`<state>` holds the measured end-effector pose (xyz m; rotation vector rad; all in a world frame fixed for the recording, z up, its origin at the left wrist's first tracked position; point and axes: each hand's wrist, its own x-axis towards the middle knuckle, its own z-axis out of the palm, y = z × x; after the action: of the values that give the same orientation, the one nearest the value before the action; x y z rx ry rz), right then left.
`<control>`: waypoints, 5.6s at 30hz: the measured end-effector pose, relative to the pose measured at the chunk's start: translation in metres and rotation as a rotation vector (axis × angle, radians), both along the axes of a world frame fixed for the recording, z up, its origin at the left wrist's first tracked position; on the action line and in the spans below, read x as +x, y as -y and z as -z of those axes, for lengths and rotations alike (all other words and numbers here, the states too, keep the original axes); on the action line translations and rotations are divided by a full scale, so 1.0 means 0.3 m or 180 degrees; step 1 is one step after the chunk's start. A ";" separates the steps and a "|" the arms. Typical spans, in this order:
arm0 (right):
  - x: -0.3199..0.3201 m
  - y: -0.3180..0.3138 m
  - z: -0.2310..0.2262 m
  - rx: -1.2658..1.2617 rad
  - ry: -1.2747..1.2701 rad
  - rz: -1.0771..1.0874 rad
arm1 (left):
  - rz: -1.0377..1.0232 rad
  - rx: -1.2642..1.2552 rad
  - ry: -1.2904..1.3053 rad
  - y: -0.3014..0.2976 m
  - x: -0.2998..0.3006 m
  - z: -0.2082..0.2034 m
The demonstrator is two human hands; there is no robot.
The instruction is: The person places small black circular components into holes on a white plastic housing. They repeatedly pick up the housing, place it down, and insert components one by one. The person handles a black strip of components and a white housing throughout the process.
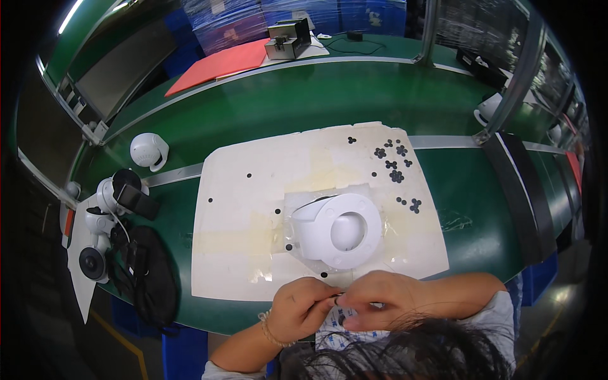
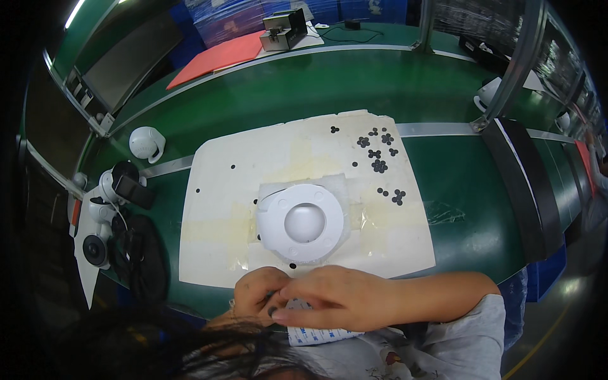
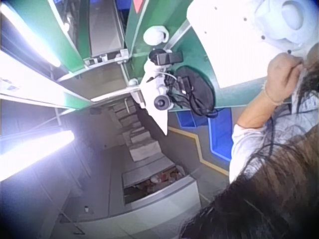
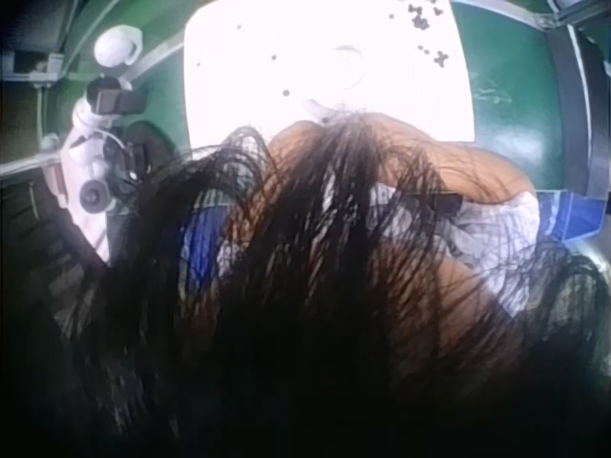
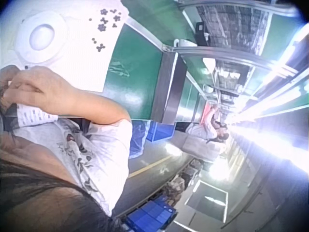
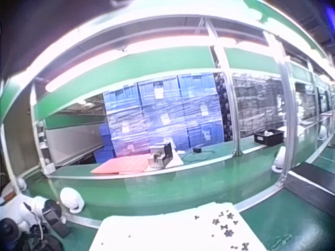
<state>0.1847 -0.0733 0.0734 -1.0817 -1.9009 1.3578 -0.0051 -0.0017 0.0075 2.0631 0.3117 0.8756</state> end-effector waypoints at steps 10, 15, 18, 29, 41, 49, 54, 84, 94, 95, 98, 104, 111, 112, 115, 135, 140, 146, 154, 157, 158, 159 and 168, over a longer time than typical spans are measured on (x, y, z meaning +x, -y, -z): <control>0.105 -0.134 0.054 0.1384 -0.0996 0.1985 | -0.0590 0.1171 -0.0018 -0.010 0.014 0.019; 0.125 -0.140 0.091 0.1405 -0.0965 0.1844 | -0.0660 0.1394 -0.0223 -0.008 0.002 0.016; 0.129 -0.144 0.103 0.1482 -0.0853 0.1779 | -0.0716 0.1386 -0.0133 -0.005 0.005 0.025; 0.117 -0.141 0.136 0.2450 -0.0019 0.2202 | -0.0719 0.1350 -0.0091 -0.007 0.008 0.032; 0.073 -0.161 0.077 0.2341 0.0188 0.1934 | -0.0704 0.1450 -0.0118 -0.007 0.009 0.015; 0.038 -0.191 0.079 0.1953 -0.0027 0.1747 | -0.0710 0.1445 -0.0134 -0.008 0.004 0.033; 0.038 -0.179 0.063 0.2701 0.1017 0.1851 | -0.0757 0.1533 -0.0164 -0.006 0.004 0.024; 0.006 -0.055 0.124 0.2044 0.0959 0.1778 | -0.0742 0.1529 -0.0281 -0.005 0.004 0.017; 0.028 -0.030 0.163 0.3189 0.1830 0.1820 | -0.0743 0.1558 -0.0296 -0.008 0.004 0.017; 0.032 -0.024 0.170 0.3326 0.1984 0.1802 | -0.0740 0.1565 -0.0289 -0.009 0.005 0.016; 0.041 -0.006 0.190 0.3749 0.2543 0.1772 | -0.0765 0.1582 -0.0292 -0.006 0.007 0.016; 0.044 0.032 0.133 0.3112 0.2104 0.1811 | -0.0749 0.1492 -0.0337 -0.004 0.002 0.009; 0.019 0.058 0.145 0.2050 0.1243 0.1320 | -0.0713 0.1435 0.0226 0.007 0.012 0.014; 0.018 0.055 0.151 0.2063 0.1098 0.1332 | -0.0588 0.1383 0.0218 0.005 0.012 0.009; 0.017 0.051 0.161 0.2069 0.0851 0.1342 | -0.0325 0.1115 0.0140 0.001 0.020 -0.010; 0.000 0.061 0.177 0.3043 0.1237 0.1434 | -0.0468 0.0565 0.0035 0.020 0.016 0.009; 0.036 0.046 0.175 0.2694 0.0831 0.1820 | -0.0587 0.1094 0.0121 0.006 0.021 0.010; 0.081 0.009 0.181 0.2153 0.0921 0.2282 | -0.0733 0.1442 0.0046 0.005 0.035 0.041; 0.076 0.005 0.187 0.2112 0.0926 0.2186 | -0.0745 0.1580 -0.0056 -0.001 0.025 0.046; 0.076 0.007 0.189 0.2185 0.0937 0.2207 | -0.0771 0.1575 -0.0066 0.000 0.028 0.045; 0.077 0.009 0.188 0.2281 0.1084 0.2216 | -0.0781 0.1576 -0.0055 0.000 0.031 0.045; 0.078 0.010 0.187 0.2382 0.1221 0.2214 | -0.0801 0.1582 -0.0051 0.001 0.031 0.043; 0.100 0.015 0.191 0.3130 0.1623 0.2502 | -0.0944 0.1638 -0.0102 0.002 0.028 0.042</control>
<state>0.2146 -0.0778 0.0160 -1.4141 -1.7592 -0.3141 0.0034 -0.0023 -0.0051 2.5480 0.4543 1.1978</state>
